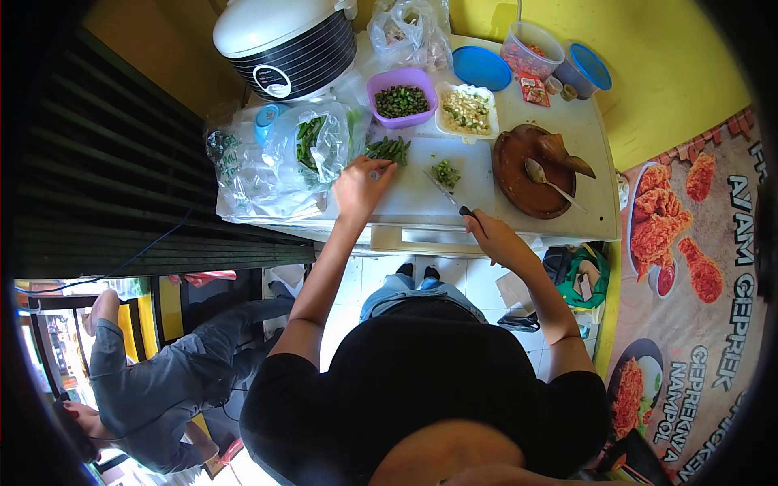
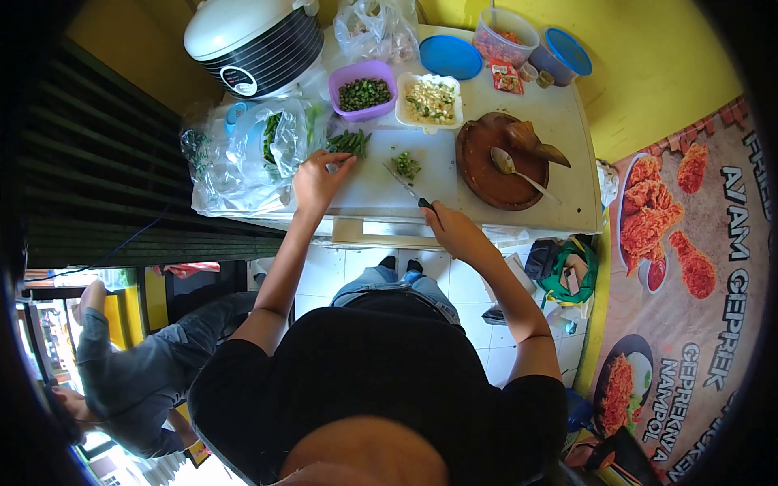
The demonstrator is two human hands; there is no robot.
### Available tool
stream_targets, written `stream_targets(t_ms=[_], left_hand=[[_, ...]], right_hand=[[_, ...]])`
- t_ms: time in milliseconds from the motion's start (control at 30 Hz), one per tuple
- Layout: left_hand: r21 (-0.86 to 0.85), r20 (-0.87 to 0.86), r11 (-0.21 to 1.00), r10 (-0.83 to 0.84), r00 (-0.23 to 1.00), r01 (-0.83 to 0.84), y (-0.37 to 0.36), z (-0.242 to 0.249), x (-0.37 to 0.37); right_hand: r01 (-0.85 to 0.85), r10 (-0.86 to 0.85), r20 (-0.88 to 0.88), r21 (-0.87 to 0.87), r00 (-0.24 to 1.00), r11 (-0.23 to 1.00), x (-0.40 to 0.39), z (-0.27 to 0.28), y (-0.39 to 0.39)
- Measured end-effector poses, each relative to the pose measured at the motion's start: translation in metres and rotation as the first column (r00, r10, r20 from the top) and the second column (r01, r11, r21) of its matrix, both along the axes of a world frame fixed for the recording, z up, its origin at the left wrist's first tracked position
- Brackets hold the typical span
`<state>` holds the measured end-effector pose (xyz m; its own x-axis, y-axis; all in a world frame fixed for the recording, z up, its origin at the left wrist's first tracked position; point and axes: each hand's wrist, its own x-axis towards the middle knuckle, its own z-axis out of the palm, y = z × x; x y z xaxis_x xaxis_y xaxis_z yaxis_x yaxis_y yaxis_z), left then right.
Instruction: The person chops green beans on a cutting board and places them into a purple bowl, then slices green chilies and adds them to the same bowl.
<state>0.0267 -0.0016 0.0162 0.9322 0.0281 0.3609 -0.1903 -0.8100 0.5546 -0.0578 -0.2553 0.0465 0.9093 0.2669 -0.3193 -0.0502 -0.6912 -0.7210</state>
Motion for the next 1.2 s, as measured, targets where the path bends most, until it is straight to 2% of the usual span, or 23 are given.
stream_targets(t_ms=[167, 300, 367, 467, 567, 633, 700, 967, 1033, 1067, 1167, 1200], left_hand=[[0.003, -0.078, 1.000, 0.007, 0.997, -0.007, 0.004, 0.003, -0.003], [-0.003, -0.104, 0.999, -0.034, 0.994, 0.033, 0.009, 0.010, -0.015], [-0.035, -0.161, 0.992, -0.128, 0.979, 0.124, 0.008, 0.012, -0.022], [-0.036, -0.192, 0.983, -0.181, 0.964, 0.178, -0.005, 0.016, -0.031], [-0.040, -0.187, 0.980, -0.201, 0.962, 0.197, -0.017, 0.012, -0.032], [-0.026, -0.187, 0.978, -0.210, 0.960, 0.209, -0.022, 0.007, -0.030], [-0.049, -0.138, 0.975, -0.223, 0.965, 0.218, -0.025, 0.002, -0.028], [-0.082, -0.151, 0.969, -0.245, 0.958, 0.234, -0.027, -0.003, -0.026], [-0.089, -0.154, 0.968, -0.248, 0.956, 0.237, -0.027, 0.000, -0.026], [-0.077, -0.168, 0.970, -0.242, 0.956, 0.232, -0.028, 0.002, -0.027], [-0.066, -0.170, 0.972, -0.234, 0.957, 0.226, -0.028, 0.001, -0.026], [-0.066, -0.156, 0.972, -0.234, 0.960, 0.227, -0.029, 0.003, -0.026]], right_hand=[[0.005, -0.005, 0.010, 0.015, 1.000, 1.000, -0.003, -0.003, -0.002], [0.048, -0.046, -0.086, 0.016, 0.995, 0.999, -0.006, 0.000, -0.005], [0.055, -0.052, -0.101, 0.024, 0.994, 0.998, -0.008, -0.002, -0.006], [0.043, -0.041, -0.072, 0.034, 0.997, 0.998, -0.011, -0.002, -0.005], [0.043, -0.039, -0.091, 0.039, 0.995, 0.998, -0.013, 0.003, -0.001], [0.012, -0.011, -0.013, 0.070, 1.000, 0.998, -0.015, 0.004, 0.001], [0.014, -0.013, -0.016, 0.063, 1.000, 0.998, -0.015, 0.005, 0.003], [0.008, -0.006, -0.039, 0.040, 0.999, 0.999, -0.016, 0.007, 0.006], [0.065, -0.057, -0.151, 0.049, 0.987, 0.997, -0.016, 0.013, 0.009], [0.065, -0.057, -0.152, 0.049, 0.987, 0.997, -0.016, 0.011, 0.009], [0.062, -0.057, -0.111, 0.048, 0.992, 0.997, -0.016, -0.002, 0.009], [0.034, -0.034, -0.047, -0.004, 0.998, 0.999, -0.016, -0.007, 0.010]])
